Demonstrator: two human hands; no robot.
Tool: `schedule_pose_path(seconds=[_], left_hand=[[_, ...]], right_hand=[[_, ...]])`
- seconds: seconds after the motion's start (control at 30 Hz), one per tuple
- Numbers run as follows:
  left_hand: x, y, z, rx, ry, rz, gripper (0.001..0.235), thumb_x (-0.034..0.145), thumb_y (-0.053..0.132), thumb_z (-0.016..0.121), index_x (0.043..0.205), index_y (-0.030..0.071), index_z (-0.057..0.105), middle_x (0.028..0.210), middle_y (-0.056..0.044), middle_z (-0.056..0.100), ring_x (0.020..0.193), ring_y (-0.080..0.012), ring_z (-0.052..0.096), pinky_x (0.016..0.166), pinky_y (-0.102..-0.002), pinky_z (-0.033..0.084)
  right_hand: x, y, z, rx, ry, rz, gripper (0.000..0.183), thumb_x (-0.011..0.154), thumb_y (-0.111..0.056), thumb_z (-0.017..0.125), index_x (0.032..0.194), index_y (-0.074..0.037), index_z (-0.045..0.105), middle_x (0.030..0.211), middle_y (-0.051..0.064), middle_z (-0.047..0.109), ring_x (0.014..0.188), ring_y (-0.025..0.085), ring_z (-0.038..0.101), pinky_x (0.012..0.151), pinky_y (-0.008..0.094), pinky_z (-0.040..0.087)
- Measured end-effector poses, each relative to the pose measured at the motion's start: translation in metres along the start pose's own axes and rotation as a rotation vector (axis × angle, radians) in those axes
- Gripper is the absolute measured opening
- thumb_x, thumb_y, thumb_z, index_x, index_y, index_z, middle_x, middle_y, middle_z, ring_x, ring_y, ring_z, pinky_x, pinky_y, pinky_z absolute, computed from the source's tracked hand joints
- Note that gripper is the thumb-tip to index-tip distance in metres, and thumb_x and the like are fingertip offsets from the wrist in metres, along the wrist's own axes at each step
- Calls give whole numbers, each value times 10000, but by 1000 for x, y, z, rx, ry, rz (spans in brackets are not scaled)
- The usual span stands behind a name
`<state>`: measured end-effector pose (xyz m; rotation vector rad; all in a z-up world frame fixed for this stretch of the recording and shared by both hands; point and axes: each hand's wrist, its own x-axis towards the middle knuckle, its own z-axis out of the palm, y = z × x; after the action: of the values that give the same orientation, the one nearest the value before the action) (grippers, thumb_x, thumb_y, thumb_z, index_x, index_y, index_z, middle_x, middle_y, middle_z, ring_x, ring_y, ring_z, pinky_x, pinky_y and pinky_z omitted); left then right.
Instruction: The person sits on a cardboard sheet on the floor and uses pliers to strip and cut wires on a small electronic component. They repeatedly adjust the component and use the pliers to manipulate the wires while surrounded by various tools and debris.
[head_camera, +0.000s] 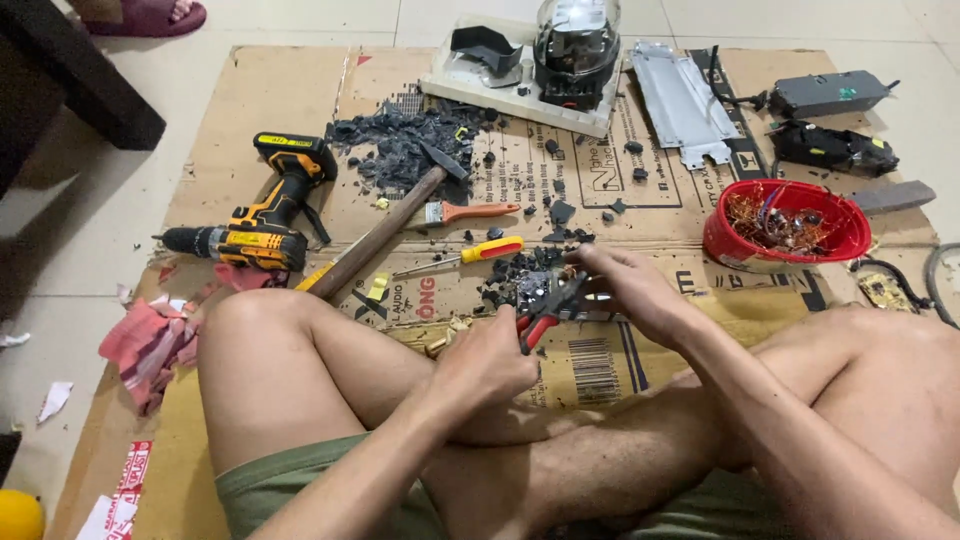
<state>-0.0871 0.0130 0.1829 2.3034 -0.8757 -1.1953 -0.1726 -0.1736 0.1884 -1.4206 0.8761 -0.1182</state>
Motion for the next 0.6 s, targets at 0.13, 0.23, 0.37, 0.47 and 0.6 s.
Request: schedule_pose_path(seconds=[0.13, 0.23, 0.37, 0.47, 0.6], left_hand=[[23, -28, 17, 248, 111, 232, 468, 790, 266, 577, 1180, 12, 534, 1070, -251, 627, 1034, -472, 662, 848, -601, 534], [13, -20, 8, 454, 167, 314, 415, 797, 210, 592, 1167, 23, 561, 1063, -211, 620, 1050, -413, 636, 898, -592, 517], [16, -24, 10, 696, 181, 379, 390, 773, 156, 649, 1146, 57, 593, 1047, -166, 645, 1078, -348, 615, 921, -568, 489], [17, -29, 12, 750, 243, 413, 431, 723, 207, 646, 1136, 94, 598, 1068, -137, 653, 1099, -322, 584, 903, -551, 480], [27, -34, 11, 732, 219, 375, 396, 735, 114, 568, 1128, 75, 602, 1045, -169, 651, 961, -333, 656, 833, -525, 508]], right_hand=[[0, 10, -10, -153, -118, 26, 356, 956, -183, 648, 1212, 58, 698, 1143, 243, 685, 1034, 313, 663, 920, 423, 581], [5, 21, -13, -245, -126, 5, 229, 931, -75, 686, 1090, 78, 747, 986, 222, 724, 874, 268, 690, 807, 377, 619], [4, 30, -10, -283, -112, 24, 197, 905, -41, 730, 1047, 93, 750, 906, 262, 735, 779, 303, 756, 706, 381, 649], [13, 47, -14, -100, -72, 86, 226, 865, -16, 756, 1055, 104, 733, 927, 257, 693, 808, 319, 745, 715, 402, 651], [24, 64, -16, 37, -76, 211, 220, 903, -95, 709, 1073, 46, 711, 978, 162, 656, 869, 260, 740, 807, 374, 635]])
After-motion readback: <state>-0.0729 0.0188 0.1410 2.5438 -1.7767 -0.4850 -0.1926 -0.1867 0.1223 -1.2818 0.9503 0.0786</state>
